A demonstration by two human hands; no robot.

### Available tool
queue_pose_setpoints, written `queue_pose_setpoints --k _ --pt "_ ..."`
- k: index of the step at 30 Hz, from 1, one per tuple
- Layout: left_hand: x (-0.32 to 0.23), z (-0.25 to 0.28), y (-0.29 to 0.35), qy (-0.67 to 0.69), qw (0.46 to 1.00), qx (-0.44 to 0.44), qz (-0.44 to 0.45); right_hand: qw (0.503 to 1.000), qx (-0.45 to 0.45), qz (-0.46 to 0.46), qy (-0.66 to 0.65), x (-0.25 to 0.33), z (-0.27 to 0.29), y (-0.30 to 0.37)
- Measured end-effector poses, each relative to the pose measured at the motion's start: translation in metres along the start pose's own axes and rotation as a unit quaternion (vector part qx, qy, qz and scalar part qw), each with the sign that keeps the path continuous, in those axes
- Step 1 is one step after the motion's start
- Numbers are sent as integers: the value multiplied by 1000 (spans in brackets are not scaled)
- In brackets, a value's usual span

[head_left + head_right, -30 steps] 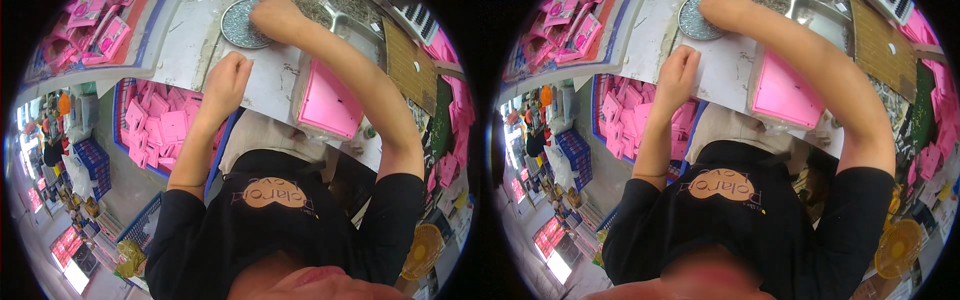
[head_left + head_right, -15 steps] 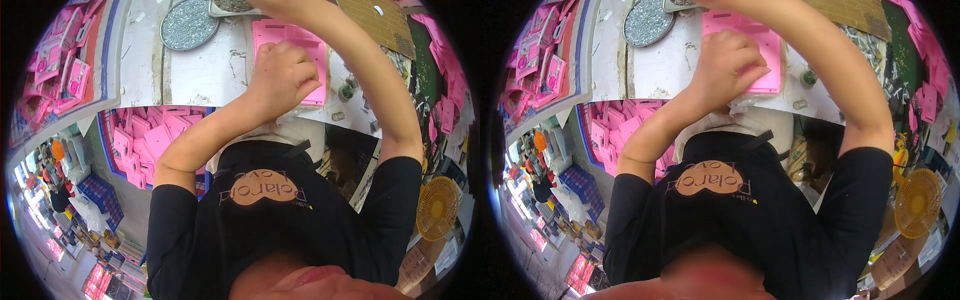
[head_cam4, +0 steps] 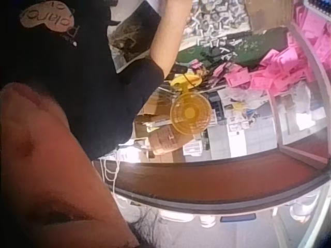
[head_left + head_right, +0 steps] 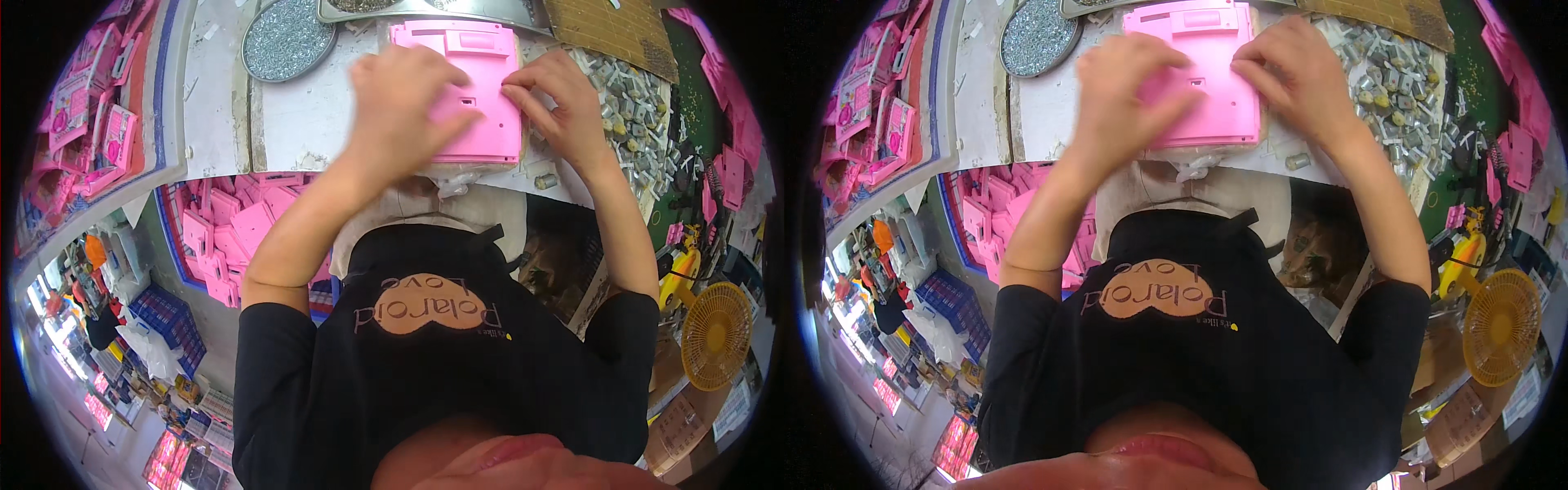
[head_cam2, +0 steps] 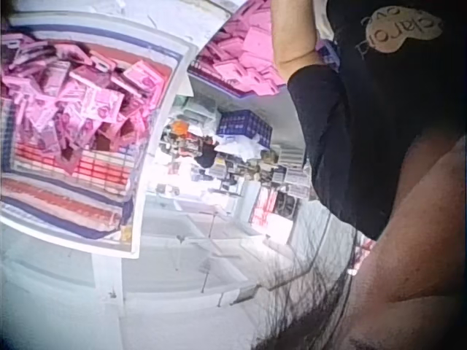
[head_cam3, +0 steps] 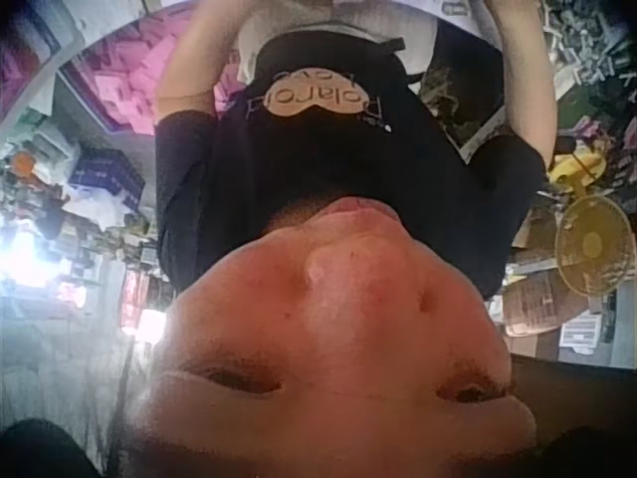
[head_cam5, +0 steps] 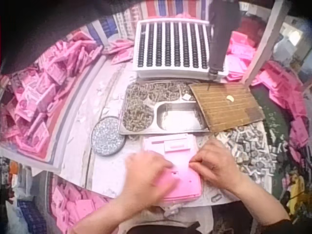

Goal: Assemble internal electronic components and housing for a pink toy product.

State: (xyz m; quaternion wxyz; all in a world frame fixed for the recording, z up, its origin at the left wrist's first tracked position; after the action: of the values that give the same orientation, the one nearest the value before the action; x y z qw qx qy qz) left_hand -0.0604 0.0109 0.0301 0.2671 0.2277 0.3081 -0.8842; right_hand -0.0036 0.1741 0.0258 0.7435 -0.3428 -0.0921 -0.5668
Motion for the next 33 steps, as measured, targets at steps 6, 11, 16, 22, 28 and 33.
queue_pose_setpoints --k 6,11,16,22,28,33 --pt "149 97 12 -199 963 -65 172 997 -11 68 20 13 0 -5" --pt "178 88 15 -277 940 27 196 994 51 99 3 7 5 -9" --pt "182 85 9 -206 967 -44 141 992 -113 -46 28 -47 89 -35" --pt "223 66 31 -192 964 -37 180 967 -213 -96 -105 -113 61 -148" --pt "233 31 -7 -271 941 41 199 952 -114 -85 -272 -88 -9 -200" --pt "238 34 -13 -386 912 59 127 888 -67 -64 -450 -43 -7 -218"
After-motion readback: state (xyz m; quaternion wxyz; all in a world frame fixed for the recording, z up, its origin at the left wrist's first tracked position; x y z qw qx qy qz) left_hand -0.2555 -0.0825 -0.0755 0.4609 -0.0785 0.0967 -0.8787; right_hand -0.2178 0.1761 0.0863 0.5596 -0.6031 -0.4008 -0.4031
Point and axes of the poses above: each hand's wrist, its own y-axis away from the middle knuckle, its own z-axis out of the back of the hand, x = y × z, the point moved 9 cm from there along -y, towards the middle knuckle, and after that the axes turned 1 degree about y, right-handed, at the moved point
